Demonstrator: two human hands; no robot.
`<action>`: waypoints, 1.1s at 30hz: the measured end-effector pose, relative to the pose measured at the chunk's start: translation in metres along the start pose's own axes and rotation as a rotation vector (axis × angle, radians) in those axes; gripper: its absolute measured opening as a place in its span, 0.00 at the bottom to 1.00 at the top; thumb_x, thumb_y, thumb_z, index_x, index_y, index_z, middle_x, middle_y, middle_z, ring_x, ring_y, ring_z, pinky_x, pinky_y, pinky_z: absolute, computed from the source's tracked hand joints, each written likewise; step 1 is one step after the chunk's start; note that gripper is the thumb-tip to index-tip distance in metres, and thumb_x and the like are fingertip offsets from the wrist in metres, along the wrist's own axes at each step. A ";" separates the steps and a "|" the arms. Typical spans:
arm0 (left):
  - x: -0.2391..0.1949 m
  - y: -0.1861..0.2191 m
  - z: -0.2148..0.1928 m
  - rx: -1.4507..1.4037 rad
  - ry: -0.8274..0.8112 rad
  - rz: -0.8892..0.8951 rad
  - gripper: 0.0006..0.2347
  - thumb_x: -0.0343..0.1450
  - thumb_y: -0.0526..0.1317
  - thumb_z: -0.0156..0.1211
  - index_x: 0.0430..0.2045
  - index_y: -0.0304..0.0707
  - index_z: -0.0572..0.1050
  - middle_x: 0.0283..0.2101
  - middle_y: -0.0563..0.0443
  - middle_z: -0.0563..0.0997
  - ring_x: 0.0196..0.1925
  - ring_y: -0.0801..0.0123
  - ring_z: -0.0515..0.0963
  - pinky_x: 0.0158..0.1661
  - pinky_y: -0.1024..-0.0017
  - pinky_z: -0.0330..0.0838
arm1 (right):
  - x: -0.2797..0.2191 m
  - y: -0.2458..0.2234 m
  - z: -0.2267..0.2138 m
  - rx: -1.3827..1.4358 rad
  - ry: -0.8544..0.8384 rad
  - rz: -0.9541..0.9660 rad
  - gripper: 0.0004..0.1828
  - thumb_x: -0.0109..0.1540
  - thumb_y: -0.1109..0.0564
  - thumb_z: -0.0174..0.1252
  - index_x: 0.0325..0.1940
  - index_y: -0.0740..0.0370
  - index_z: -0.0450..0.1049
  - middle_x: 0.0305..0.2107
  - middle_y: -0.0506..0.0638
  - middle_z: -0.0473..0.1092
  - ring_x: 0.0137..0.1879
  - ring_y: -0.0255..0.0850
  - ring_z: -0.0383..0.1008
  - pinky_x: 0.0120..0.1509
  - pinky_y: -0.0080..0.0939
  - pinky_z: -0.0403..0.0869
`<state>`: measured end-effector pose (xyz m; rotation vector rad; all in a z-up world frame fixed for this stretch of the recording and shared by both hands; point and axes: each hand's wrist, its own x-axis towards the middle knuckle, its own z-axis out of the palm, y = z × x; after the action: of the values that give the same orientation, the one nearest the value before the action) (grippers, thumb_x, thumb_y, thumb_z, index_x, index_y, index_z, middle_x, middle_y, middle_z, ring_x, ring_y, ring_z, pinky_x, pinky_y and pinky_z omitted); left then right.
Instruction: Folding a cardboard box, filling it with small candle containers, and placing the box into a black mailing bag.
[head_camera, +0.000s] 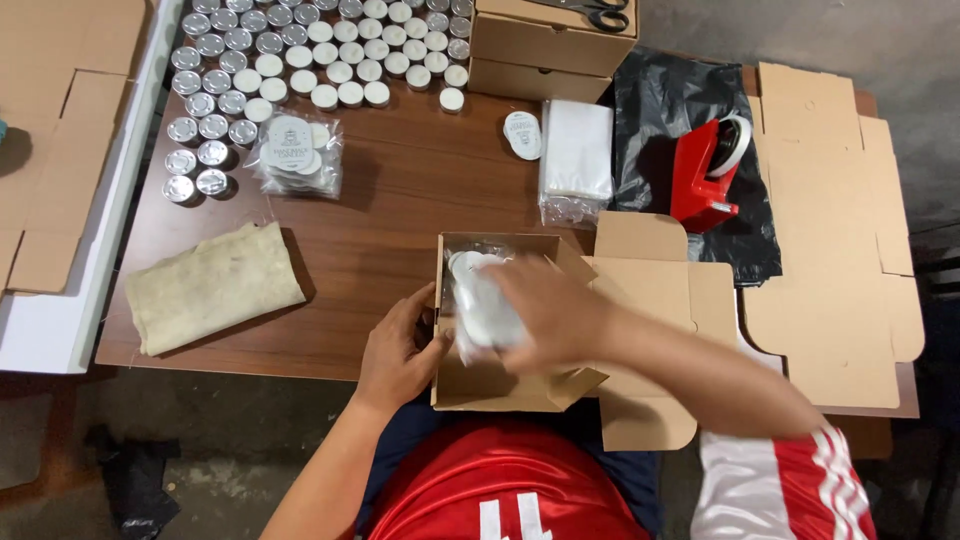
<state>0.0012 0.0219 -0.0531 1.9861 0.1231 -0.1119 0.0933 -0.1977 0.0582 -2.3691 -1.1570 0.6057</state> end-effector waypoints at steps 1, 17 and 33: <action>0.000 0.000 0.001 0.000 -0.002 -0.001 0.31 0.64 0.49 0.62 0.64 0.41 0.70 0.37 0.45 0.78 0.34 0.54 0.83 0.35 0.58 0.77 | -0.010 0.004 0.015 0.001 0.000 0.002 0.53 0.43 0.49 0.70 0.69 0.68 0.59 0.50 0.68 0.69 0.57 0.65 0.71 0.64 0.59 0.70; -0.002 0.005 0.001 -0.030 0.015 0.037 0.29 0.67 0.48 0.61 0.63 0.38 0.70 0.37 0.40 0.79 0.35 0.51 0.82 0.32 0.57 0.77 | -0.047 0.007 0.049 0.111 0.062 0.253 0.50 0.54 0.33 0.69 0.70 0.62 0.61 0.58 0.63 0.65 0.67 0.61 0.66 0.67 0.58 0.69; -0.003 0.013 -0.001 -0.036 0.011 0.039 0.28 0.68 0.47 0.61 0.64 0.36 0.69 0.38 0.38 0.79 0.36 0.49 0.83 0.33 0.57 0.78 | -0.032 -0.008 -0.005 0.015 -0.170 0.640 0.31 0.66 0.35 0.42 0.62 0.58 0.68 0.37 0.56 0.82 0.51 0.60 0.80 0.57 0.64 0.74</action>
<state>0.0001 0.0177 -0.0403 1.9527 0.0921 -0.0732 0.0733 -0.2204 0.0730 -2.7079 -0.4196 1.0282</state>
